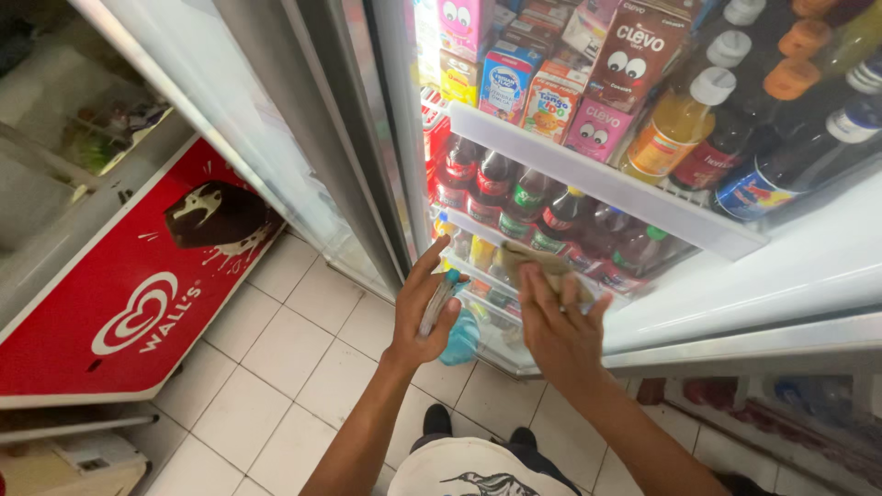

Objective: The person cleans a store aisle by wiping shelves and a refrigerator door with a cloth and spray bottle. They handle snack packages and a barcode scanner, then move to the refrigerated section to wipe the glass door and adjacent shelves.

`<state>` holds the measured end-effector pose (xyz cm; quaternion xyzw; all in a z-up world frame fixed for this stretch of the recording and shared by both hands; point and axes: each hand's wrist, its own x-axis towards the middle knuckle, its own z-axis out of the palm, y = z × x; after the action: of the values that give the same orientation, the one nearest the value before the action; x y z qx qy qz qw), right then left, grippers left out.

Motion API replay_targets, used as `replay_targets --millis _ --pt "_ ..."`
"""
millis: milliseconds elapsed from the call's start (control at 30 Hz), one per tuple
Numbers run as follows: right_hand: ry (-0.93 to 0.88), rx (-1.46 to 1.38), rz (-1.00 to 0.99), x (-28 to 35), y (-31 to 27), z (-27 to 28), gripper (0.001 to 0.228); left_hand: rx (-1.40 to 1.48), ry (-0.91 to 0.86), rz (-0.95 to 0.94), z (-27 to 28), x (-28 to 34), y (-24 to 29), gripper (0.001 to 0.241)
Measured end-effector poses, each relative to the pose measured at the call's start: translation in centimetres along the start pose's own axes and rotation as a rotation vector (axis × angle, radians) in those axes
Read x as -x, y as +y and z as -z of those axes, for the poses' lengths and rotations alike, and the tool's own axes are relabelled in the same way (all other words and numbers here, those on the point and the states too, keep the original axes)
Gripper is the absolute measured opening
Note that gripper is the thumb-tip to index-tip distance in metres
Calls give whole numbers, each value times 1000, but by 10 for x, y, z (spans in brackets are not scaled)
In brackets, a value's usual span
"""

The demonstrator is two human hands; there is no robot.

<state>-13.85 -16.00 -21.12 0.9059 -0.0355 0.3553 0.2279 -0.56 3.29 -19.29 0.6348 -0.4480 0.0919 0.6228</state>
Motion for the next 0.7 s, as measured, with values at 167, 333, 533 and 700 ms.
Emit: replay_targets --millis 167,333,533,700 --pt "91 61 -145 -41 12 16 47 252 -14 103 9 -10 -10 30" --pt "197 82 -41 -141 -52 -16 38 144 133 42 37 -12 -19 42" --pt "89 67 45 -115 -93 -48 48 152 179 51 56 -12 -30 39" --pt "-32 -15 -104 -31 -64 -42 53 103 41 73 58 -10 -38 32"
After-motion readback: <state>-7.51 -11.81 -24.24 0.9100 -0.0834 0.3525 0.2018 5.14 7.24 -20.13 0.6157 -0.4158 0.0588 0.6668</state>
